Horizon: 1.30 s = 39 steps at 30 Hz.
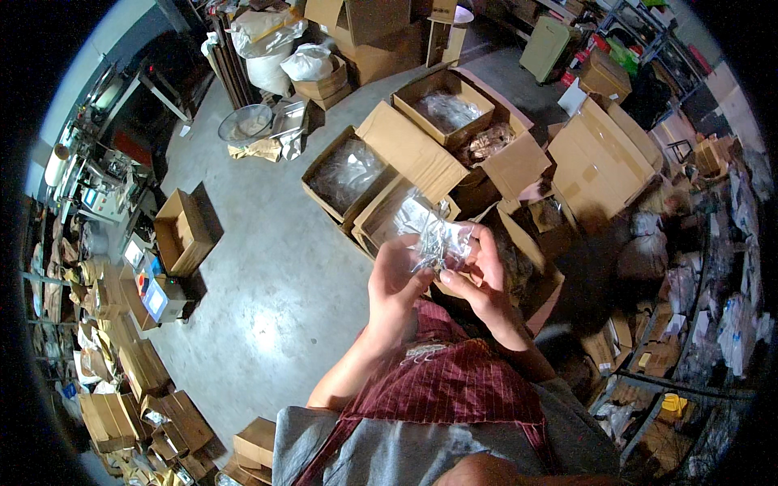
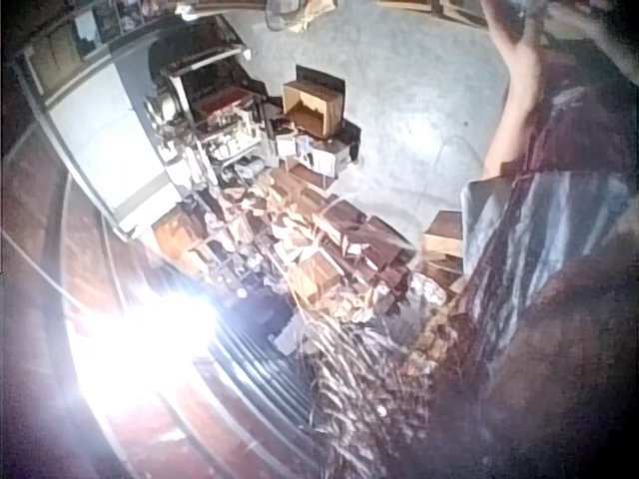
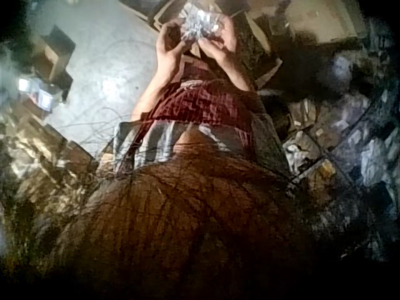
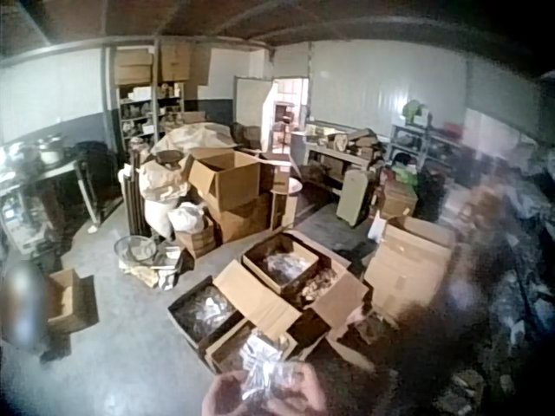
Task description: The person handles small metallic items, placing them into clear plastic bags and then into cardboard boxes. They use a digital scale to weigh the items and interact with a large industrial machine, possibly a tumbler, to process the items.
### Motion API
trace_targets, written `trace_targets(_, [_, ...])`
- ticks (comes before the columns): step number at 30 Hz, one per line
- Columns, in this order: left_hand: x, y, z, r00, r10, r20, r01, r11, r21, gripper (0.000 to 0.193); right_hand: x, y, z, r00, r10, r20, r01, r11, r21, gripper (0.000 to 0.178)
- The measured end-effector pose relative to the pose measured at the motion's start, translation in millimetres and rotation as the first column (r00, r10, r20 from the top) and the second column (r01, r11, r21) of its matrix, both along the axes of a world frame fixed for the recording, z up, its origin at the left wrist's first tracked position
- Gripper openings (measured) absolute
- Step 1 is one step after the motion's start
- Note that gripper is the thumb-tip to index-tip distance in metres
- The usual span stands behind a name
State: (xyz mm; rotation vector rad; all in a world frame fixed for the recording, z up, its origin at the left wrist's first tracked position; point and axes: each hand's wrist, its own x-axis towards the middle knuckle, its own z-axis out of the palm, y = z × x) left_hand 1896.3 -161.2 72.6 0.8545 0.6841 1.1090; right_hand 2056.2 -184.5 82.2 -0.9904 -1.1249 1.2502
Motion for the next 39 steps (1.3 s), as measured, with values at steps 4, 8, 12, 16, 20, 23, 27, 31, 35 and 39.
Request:
trace_targets(4, [-1,-1,-2,0.999,-0.039,-0.008,0.038,0.999,-0.008,0.048,0,-1,5,0.997,-0.061,-0.043,0.056,0.992,-0.116,0.059])
trace_targets(8, [2,-2,-5,0.999,-0.052,0.015,0.052,0.998,0.022,0.049,5,2,-8,0.995,-0.074,0.059,0.077,0.995,-0.055,0.059])
trace_targets(12, [1,-3,-6,0.998,-0.057,0.006,0.057,0.998,0.01,0.049,9,2,-19,0.992,-0.084,0.092,0.088,0.995,-0.047,0.06])
trace_targets(16, [0,-4,-10,0.998,-0.061,0.001,0.061,0.996,0.059,0.047,10,2,-19,0.992,-0.086,0.09,0.091,0.994,-0.056,0.061])
trace_targets(20, [3,-3,-5,0.998,-0.059,-0.01,0.059,0.997,0.055,0.043,5,1,-2,0.997,-0.076,0.034,0.08,0.989,-0.126,0.059])
trace_targets(23, [3,-5,-5,0.997,-0.079,0.007,0.079,0.996,0.047,0.04,5,0,-1,0.995,-0.084,0.053,0.091,0.985,-0.145,0.057])
trace_targets(27, [3,-5,-10,0.994,-0.093,-0.056,0.096,0.995,0.04,0.037,9,1,-15,0.989,-0.085,0.119,0.095,0.992,-0.088,0.056])
trace_targets(31, [2,-5,-12,0.991,-0.121,-0.061,0.123,0.992,0.023,0.035,9,0,-17,0.98,-0.112,0.165,0.125,0.99,-0.072,0.053])
trace_targets(35, [3,-8,-15,0.992,-0.116,-0.045,0.115,0.993,-0.019,0.035,10,0,-22,0.979,-0.117,0.167,0.129,0.99,-0.065,0.05])
trace_targets(39, [4,-7,-14,0.983,-0.141,-0.119,0.14,0.99,-0.019,0.035,13,0,-31,0.972,-0.131,0.194,0.144,0.988,-0.054,0.048])
